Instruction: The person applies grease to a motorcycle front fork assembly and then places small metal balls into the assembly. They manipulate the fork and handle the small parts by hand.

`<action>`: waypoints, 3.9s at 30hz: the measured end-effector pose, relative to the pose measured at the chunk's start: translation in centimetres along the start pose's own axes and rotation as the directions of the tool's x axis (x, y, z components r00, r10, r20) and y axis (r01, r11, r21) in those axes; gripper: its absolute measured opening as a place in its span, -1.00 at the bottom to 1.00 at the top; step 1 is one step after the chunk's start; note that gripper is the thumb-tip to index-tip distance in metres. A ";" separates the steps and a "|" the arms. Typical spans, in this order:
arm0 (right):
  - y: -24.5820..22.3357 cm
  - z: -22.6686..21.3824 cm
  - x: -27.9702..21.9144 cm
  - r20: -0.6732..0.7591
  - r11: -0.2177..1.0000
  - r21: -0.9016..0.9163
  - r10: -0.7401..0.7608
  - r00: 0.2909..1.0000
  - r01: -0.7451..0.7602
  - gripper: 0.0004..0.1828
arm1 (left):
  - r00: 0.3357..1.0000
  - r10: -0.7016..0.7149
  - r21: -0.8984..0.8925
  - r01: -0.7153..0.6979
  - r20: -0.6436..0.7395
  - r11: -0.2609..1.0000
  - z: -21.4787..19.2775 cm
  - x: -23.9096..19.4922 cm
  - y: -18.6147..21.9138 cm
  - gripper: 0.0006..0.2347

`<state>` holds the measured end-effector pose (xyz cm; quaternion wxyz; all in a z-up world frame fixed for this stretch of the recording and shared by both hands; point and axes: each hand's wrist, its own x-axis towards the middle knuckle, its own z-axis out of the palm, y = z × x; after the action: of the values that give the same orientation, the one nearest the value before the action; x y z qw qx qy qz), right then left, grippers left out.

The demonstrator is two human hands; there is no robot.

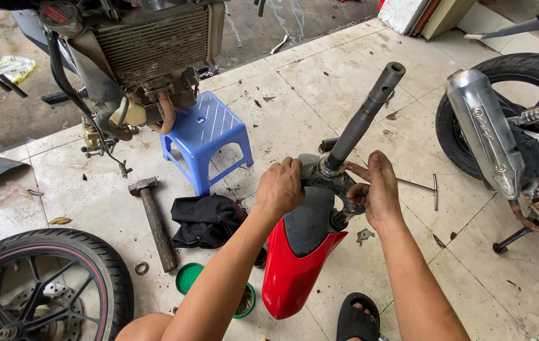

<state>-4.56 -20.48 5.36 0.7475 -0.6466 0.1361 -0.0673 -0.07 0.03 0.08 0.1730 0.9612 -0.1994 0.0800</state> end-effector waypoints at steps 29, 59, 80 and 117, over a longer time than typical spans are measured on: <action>-2.8 6.1 -9.8 0.196 0.668 -0.667 -0.269 0.943 0.330 -0.05 | 1.000 0.012 -0.010 -0.012 -0.027 1.000 0.0 0.3 0.2 -0.66; -5.4 4.9 -6.8 0.261 0.370 -0.866 -0.239 0.935 0.336 0.12 | 1.000 0.007 0.012 -0.007 0.010 1.000 0.0 -0.1 0.0 -0.64; 1.6 -1.0 -7.4 0.230 0.942 0.333 -0.117 0.966 0.035 -0.06 | 1.000 0.006 0.015 -0.006 -0.012 1.000 -1.4 -0.4 0.5 -0.69; 34.4 4.4 -25.2 0.203 0.848 -0.455 0.395 0.896 -0.270 -0.09 | 1.000 -0.011 -0.216 0.012 0.009 0.976 -0.7 0.4 0.2 -0.75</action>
<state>-29.89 -4.06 -25.07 0.6045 -0.7594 0.1475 0.1903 0.15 0.00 0.84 0.2763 0.9381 -0.2020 0.0530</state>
